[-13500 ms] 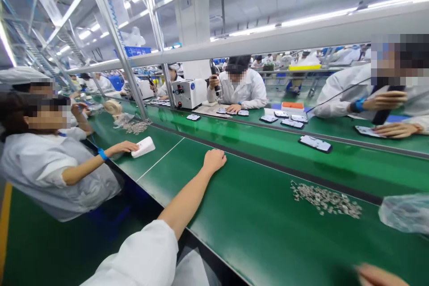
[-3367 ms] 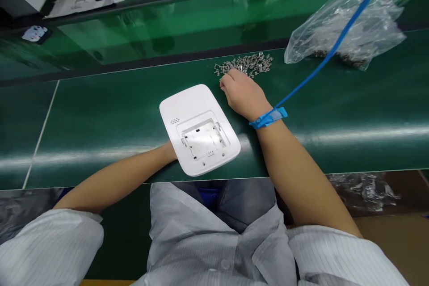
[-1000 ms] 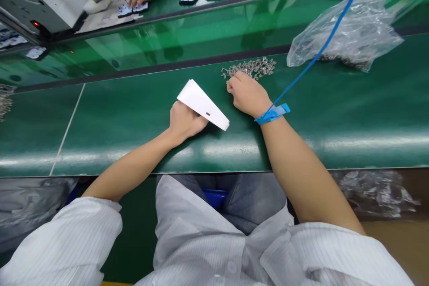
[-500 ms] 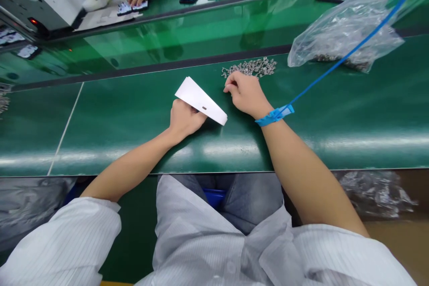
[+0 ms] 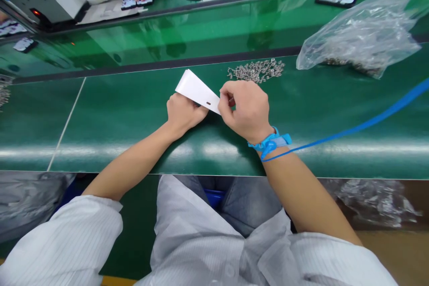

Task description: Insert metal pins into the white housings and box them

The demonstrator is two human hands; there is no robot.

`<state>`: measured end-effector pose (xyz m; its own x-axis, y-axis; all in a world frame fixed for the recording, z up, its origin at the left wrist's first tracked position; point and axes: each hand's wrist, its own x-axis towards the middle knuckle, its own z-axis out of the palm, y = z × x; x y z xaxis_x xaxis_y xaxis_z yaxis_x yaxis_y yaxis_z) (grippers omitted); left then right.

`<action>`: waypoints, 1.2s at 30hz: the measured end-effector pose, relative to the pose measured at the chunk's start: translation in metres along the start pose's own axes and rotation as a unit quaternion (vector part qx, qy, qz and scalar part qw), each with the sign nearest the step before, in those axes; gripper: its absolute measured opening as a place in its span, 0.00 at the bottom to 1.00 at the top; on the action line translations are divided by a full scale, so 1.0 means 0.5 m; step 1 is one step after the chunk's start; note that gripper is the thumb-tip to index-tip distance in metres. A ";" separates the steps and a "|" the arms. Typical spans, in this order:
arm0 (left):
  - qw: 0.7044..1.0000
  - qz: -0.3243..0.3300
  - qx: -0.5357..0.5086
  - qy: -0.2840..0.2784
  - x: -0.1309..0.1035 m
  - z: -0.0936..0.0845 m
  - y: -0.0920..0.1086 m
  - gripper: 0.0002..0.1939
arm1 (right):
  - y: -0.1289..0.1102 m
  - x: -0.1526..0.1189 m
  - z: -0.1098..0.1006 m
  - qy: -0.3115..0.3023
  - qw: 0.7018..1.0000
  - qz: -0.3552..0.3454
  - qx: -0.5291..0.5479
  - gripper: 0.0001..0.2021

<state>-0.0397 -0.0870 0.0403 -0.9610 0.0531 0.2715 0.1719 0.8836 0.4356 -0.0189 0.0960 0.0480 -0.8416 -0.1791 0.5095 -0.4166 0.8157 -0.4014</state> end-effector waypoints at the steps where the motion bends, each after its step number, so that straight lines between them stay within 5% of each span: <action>1: 1.000 -0.005 0.002 -0.001 -0.001 -0.001 0.002 0.20 | -0.002 0.000 -0.002 -0.013 1.000 -0.007 -0.011 0.16; 6: 0.999 -0.035 0.012 -0.012 -0.003 -0.010 0.011 0.20 | -0.032 0.006 -0.022 -0.049 0.993 -0.076 -0.082 0.18; 9: 0.999 -0.043 0.010 -0.023 -0.005 -0.016 0.013 0.19 | -0.058 0.005 -0.025 -0.050 0.971 -0.212 -0.094 0.18; 14: 0.999 -0.043 -0.020 -0.016 -0.007 -0.014 0.009 0.15 | -0.080 -0.004 -0.011 0.097 0.875 -0.472 -0.041 0.13; 19: 0.998 -0.038 -0.052 0.005 0.000 -0.005 -0.004 0.15 | -0.071 -0.018 -0.002 0.033 0.873 -0.487 0.025 0.11; 23: 0.991 -0.021 -0.127 0.038 0.004 0.009 -0.018 0.13 | -0.066 -0.030 0.012 -0.093 0.904 -0.414 0.052 0.13; 28: 0.961 -0.016 -0.267 0.073 0.002 0.032 -0.036 0.08 | -0.076 -0.041 0.035 -0.232 0.955 -0.122 0.141 0.06; 32: 0.933 -0.049 -0.351 0.064 0.006 0.032 -0.040 0.07 | -0.075 -0.038 0.040 -0.295 0.870 0.090 0.385 0.04; 36: 0.910 -0.044 -0.407 0.061 0.014 0.029 -0.038 0.05 | -0.054 -0.016 0.036 -0.230 0.786 0.248 0.517 0.16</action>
<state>-0.0528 -0.0967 0.0216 -0.9561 -0.0978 0.2763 0.2467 0.2409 0.9387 -0.0071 0.0653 0.0410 -0.9245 -0.3547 -0.1396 0.1468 0.0067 -0.9891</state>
